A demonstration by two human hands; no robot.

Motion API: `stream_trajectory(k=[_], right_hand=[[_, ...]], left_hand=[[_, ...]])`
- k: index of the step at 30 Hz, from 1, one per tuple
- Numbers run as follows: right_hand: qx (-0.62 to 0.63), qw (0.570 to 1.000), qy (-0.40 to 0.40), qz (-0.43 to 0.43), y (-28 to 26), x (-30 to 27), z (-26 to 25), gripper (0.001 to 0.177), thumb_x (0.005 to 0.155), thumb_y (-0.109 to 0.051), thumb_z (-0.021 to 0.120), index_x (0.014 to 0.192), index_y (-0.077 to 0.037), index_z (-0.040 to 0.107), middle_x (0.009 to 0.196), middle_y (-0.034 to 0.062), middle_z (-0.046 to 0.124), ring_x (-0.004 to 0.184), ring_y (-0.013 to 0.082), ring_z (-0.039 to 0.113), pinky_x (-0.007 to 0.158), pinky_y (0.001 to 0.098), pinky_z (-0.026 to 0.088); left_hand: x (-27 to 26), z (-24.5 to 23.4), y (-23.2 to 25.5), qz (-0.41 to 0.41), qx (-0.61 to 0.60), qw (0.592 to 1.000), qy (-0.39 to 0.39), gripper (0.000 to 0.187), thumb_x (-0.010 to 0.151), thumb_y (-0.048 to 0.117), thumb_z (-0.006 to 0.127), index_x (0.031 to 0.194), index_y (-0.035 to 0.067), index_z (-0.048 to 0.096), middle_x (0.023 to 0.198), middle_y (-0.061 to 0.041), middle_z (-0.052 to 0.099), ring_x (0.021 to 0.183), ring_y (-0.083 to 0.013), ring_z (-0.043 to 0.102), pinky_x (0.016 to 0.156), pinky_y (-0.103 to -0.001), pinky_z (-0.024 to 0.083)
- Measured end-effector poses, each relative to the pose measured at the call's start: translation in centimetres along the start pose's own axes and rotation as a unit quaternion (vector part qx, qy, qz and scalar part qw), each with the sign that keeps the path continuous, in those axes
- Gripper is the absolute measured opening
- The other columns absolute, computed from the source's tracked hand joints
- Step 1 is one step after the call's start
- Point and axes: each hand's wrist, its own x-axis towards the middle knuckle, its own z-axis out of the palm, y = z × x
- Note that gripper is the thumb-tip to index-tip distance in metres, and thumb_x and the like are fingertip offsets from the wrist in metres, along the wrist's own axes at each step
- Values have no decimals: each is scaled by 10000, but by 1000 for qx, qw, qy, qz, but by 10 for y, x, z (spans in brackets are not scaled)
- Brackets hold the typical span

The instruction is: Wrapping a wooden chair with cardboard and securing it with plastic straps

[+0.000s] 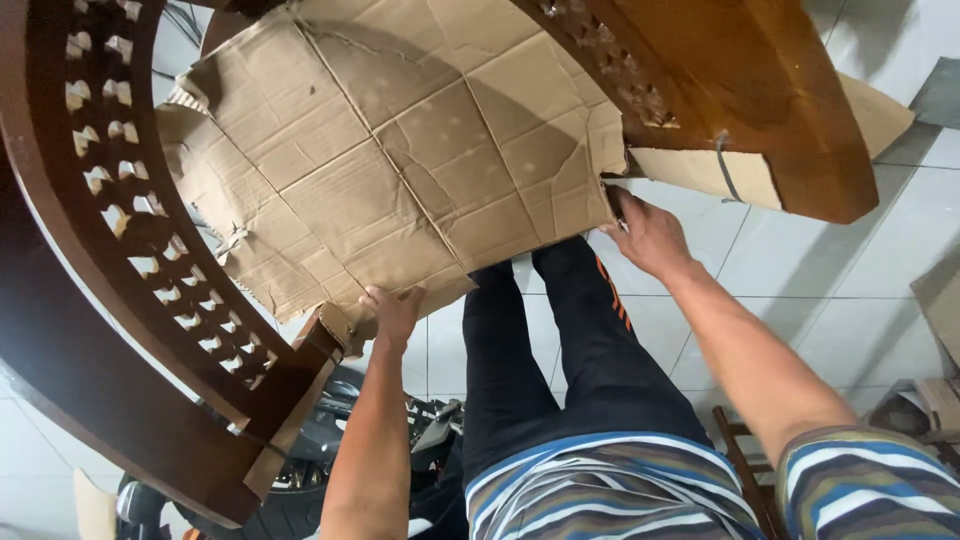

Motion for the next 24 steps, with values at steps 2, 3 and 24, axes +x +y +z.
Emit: stream_trajectory(k=[2, 3, 24], right_hand=[[-96, 994, -38, -24, 14, 0, 6, 680, 918, -415, 697, 1515, -206, 448, 1133, 164, 713, 1069, 389, 714, 906, 528, 570], [-95, 994, -39, -25, 18, 6, 6, 680, 918, -415, 697, 1515, -206, 448, 1133, 164, 713, 1069, 389, 714, 906, 528, 570], [379, 857, 188, 294, -13, 79, 66, 494, 943, -472, 792, 1031, 9, 716, 804, 151, 713, 708, 251, 732, 600, 408, 522]], left_hand=[[-11, -3, 7, -1, -21, 1000, -4, 1325, 784, 536, 846, 1630, -1, -20, 1667, -289, -53, 1508, -541, 193, 1199, -630, 317], [-12, -4, 9, -2, -21, 1000, -3, 1325, 784, 536, 846, 1630, -1, -20, 1667, -289, -53, 1508, -541, 193, 1199, -630, 317], [8, 6, -5, 2, -22, 1000, 3, 1302, 794, 430, 847, 1611, -45, -49, 1647, -305, -99, 1497, -562, 197, 1182, -663, 337]])
